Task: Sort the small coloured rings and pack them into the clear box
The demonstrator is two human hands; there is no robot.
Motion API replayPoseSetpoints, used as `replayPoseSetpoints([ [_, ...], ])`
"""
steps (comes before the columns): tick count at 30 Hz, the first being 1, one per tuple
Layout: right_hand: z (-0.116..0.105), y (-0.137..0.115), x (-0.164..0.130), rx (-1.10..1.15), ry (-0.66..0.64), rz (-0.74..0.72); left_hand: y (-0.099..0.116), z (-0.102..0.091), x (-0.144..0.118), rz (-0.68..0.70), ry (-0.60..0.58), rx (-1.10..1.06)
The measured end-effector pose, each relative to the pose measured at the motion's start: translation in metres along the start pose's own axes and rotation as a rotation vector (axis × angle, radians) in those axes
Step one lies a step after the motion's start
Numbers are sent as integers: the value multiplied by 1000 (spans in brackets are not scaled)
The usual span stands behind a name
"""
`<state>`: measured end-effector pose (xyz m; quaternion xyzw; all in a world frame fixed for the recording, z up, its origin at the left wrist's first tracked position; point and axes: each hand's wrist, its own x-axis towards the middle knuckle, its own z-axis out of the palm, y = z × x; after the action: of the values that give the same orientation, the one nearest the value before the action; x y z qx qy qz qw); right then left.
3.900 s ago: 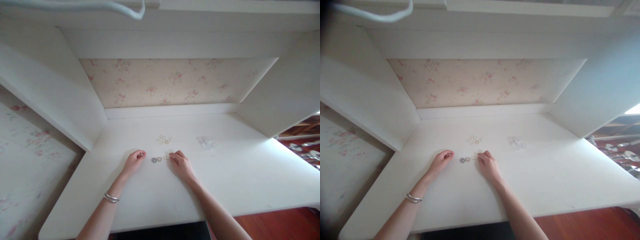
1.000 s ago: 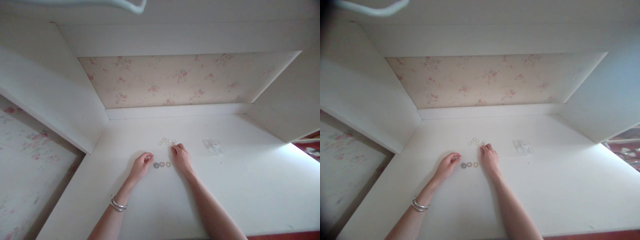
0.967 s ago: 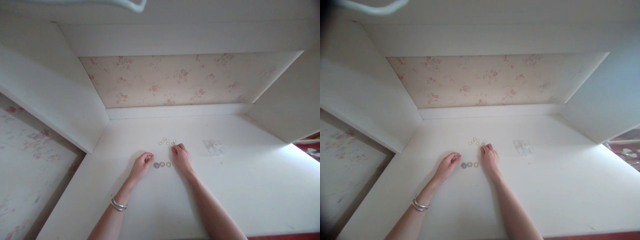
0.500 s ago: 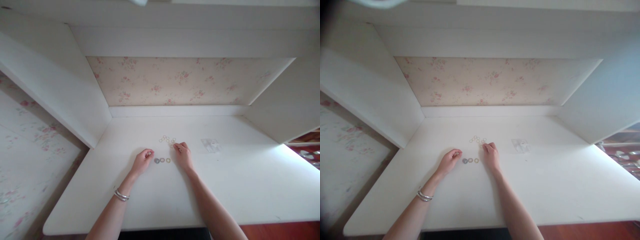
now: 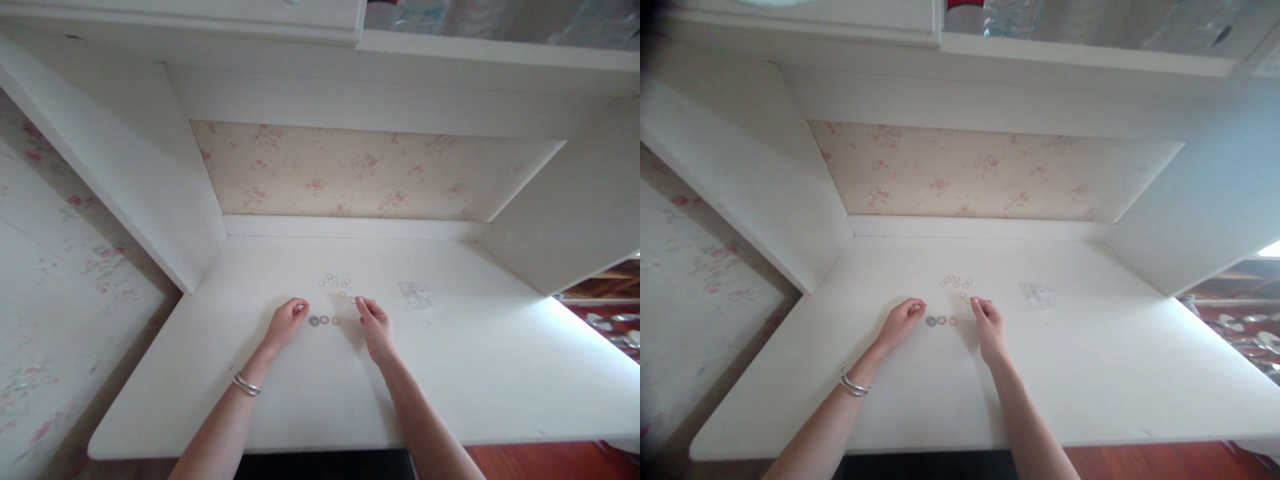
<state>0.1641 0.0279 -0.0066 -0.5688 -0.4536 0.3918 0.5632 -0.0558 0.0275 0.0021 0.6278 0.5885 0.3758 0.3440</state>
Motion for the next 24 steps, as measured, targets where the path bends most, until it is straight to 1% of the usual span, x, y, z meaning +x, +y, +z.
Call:
replayPoseSetpoints([
  [3,8,0,-7,-266,-89,-223,0,-1,-1,-1,-7,-12],
  [7,20,1,-14,-553,-257,-497,0,-2,-1,5,-17,-25],
  [10,24,0,-18,-729,-329,-622,-1,-2,-2,22,-17,-19],
  [13,24,-1,-20,-826,-368,-667,-3,-2,-1,34,-12,-14],
  [17,22,-3,-22,-897,-410,-677,-6,-1,-1,32,-12,-10],
  [24,24,-2,-25,-938,-395,-679,-8,0,0,51,-14,-14],
])
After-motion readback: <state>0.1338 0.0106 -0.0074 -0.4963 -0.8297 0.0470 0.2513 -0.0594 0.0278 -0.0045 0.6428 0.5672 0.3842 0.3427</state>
